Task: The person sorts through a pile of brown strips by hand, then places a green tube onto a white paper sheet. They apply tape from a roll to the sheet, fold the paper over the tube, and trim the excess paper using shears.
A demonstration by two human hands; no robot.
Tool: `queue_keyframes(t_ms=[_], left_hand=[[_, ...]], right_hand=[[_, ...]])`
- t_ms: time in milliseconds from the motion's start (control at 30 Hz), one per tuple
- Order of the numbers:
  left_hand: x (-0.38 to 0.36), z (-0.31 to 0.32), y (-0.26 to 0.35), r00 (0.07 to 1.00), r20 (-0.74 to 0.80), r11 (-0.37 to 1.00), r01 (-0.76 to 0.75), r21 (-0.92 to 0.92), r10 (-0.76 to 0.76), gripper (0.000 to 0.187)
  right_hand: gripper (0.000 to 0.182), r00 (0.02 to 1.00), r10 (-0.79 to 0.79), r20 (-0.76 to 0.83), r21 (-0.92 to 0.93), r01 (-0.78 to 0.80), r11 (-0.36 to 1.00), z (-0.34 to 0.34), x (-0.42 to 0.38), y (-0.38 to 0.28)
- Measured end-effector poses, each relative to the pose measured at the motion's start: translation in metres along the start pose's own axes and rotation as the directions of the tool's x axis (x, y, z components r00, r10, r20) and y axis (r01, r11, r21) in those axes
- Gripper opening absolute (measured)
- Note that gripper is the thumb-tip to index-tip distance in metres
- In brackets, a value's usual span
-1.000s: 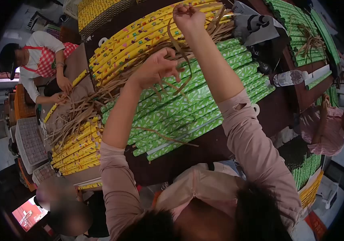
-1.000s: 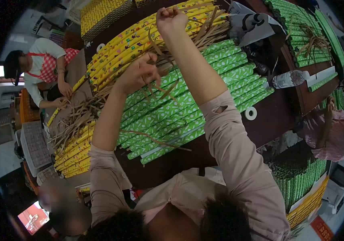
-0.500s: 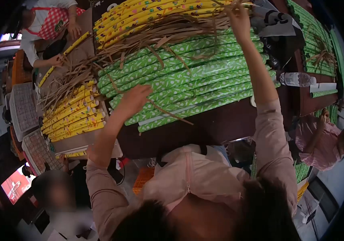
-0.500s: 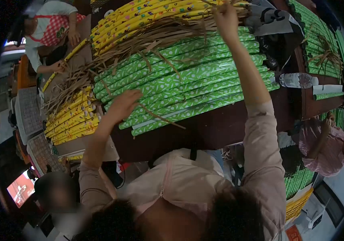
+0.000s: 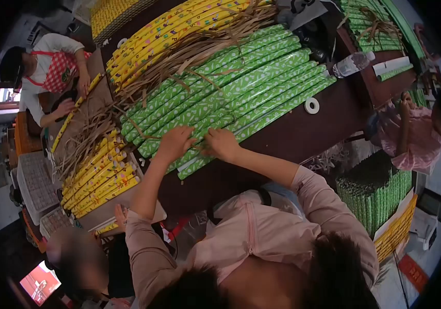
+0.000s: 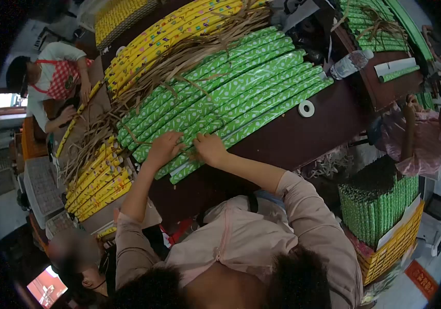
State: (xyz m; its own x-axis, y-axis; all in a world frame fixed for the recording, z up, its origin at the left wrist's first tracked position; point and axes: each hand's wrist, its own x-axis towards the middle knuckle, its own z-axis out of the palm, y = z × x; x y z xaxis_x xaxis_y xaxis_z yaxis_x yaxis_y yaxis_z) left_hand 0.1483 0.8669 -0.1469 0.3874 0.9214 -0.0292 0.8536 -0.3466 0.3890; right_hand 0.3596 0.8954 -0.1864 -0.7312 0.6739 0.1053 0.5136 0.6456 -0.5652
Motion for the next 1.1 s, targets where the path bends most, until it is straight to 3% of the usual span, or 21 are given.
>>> queue_keyframes(t_ms=[33, 67, 133, 167, 267, 333, 400, 433, 500, 567, 633, 700, 733, 767, 833, 867, 900, 933, 1000, 1033, 1100], left_hand=[[0.002, -0.005, 0.004, 0.996, 0.084, 0.999, -0.001, -0.045, 0.004, 0.047], [0.001, -0.002, 0.002, 0.997, 0.077, 0.999, -0.017, -0.041, 0.020, 0.047], [-0.006, 0.004, -0.004, 0.979, 0.058, 0.981, -0.195, 0.020, 0.193, 0.052], [-0.008, 0.004, -0.002, 0.981, 0.067, 0.983, -0.185, 0.015, 0.184, 0.039], [-0.014, 0.016, -0.013, 0.976, -0.025, 0.975, -0.215, 0.054, 0.216, 0.023], [-0.010, 0.014, -0.018, 0.986, -0.003, 0.982, -0.164, 0.091, 0.165, 0.012], [0.005, 0.002, -0.022, 0.980, 0.094, 0.933, 0.134, 0.334, -0.175, 0.017], [0.010, 0.002, -0.030, 0.981, 0.096, 0.934, 0.130, 0.332, -0.170, 0.017], [0.021, 0.002, -0.053, 0.953, -0.303, 0.948, 0.077, 0.309, 0.021, 0.024], [0.041, -0.006, -0.058, 0.947, -0.317, 0.937, 0.070, 0.342, 0.045, 0.028], [0.059, -0.012, -0.062, 0.911, -0.391, 0.944, 0.008, 0.330, 0.129, 0.027], [0.076, -0.023, -0.065, 0.909, -0.394, 0.951, -0.005, 0.308, 0.132, 0.030], [0.084, -0.030, -0.068, 0.922, -0.384, 0.936, 0.087, 0.340, 0.054, 0.034], [0.090, -0.034, -0.071, 0.927, -0.373, 0.913, 0.178, 0.368, -0.031, 0.038], [0.112, -0.039, -0.087, 0.881, -0.465, 0.847, 0.186, 0.499, 0.081, 0.046], [0.125, -0.042, -0.096, 0.880, -0.466, 0.865, 0.163, 0.475, 0.090, 0.050], [0.135, -0.043, -0.099, 0.880, -0.465, 0.883, 0.139, 0.449, 0.098, 0.055], [0.142, -0.053, -0.085, 0.939, -0.335, 0.883, 0.225, 0.412, -0.083, 0.051], [0.155, -0.047, -0.080, 0.956, -0.262, 0.838, 0.251, 0.485, -0.135, 0.048], [0.158, -0.050, -0.066, 0.952, -0.177, 0.900, 0.296, 0.320, -0.250, 0.045], [0.142, -0.038, -0.035, 0.940, -0.328, 0.871, 0.239, 0.430, -0.095, 0.046]], right_hand=[[0.024, 1.000, 0.011, -0.012, -0.011, -0.011, 1.000, 0.009, -0.002, 0.000], [0.024, 0.993, -0.107, -0.047, -0.059, 0.104, 0.993, 0.027, -0.003, 0.004], [0.017, 0.960, -0.251, -0.125, -0.112, 0.238, 0.965, 0.034, -0.004, 0.003], [0.017, 0.958, -0.256, -0.132, -0.117, 0.242, 0.963, 0.031, -0.002, 0.004], [0.010, 0.997, 0.064, -0.039, 0.066, -0.061, 0.996, 0.004, 0.008, 0.021], [0.010, 0.978, 0.110, -0.179, 0.019, -0.108, 0.994, -0.033, 0.027, 0.038], [0.011, 0.802, -0.027, -0.597, -0.200, -0.117, 0.973, -0.046, 0.045, 0.063], [0.011, 0.802, -0.024, -0.597, -0.201, -0.121, 0.972, -0.044, 0.050, 0.069], [0.011, 0.813, 0.256, -0.524, -0.056, -0.332, 0.942, -0.037, 0.059, 0.079], [0.015, 0.822, 0.381, -0.423, 0.122, -0.365, 0.923, -0.038, 0.065, 0.076], [0.019, 0.825, 0.432, -0.364, 0.087, -0.431, 0.898, -0.043, 0.073, 0.081], [0.021, 0.885, 0.191, -0.424, 0.057, -0.184, 0.981, -0.068, 0.084, 0.098], [0.030, 0.923, 0.247, -0.296, -0.084, -0.283, 0.955, -0.106, 0.097, 0.094], [0.033, 0.940, 0.082, -0.333, -0.266, -0.177, 0.948, -0.133, 0.116, 0.102], [0.039, 0.875, -0.305, -0.375, -0.567, 0.043, 0.822, -0.173, 0.160, 0.131], [0.044, 0.917, -0.312, -0.250, -0.692, 0.056, 0.720, -0.186, 0.188, 0.146], [0.043, 0.874, -0.415, -0.252, -0.776, 0.073, 0.627, -0.197, 0.210, 0.159], [0.042, 0.826, -0.510, -0.240, -0.847, 0.078, 0.526, -0.200, 0.225, 0.172], [0.046, 0.937, -0.301, -0.180, -0.871, -0.010, 0.491, -0.186, 0.242, 0.188], [0.047, 0.963, -0.221, -0.155, -0.881, -0.033, 0.471, -0.180, 0.243, 0.194], [0.045, 0.992, -0.001, -0.130, -0.813, -0.106, 0.573, -0.174, 0.223, 0.201]])
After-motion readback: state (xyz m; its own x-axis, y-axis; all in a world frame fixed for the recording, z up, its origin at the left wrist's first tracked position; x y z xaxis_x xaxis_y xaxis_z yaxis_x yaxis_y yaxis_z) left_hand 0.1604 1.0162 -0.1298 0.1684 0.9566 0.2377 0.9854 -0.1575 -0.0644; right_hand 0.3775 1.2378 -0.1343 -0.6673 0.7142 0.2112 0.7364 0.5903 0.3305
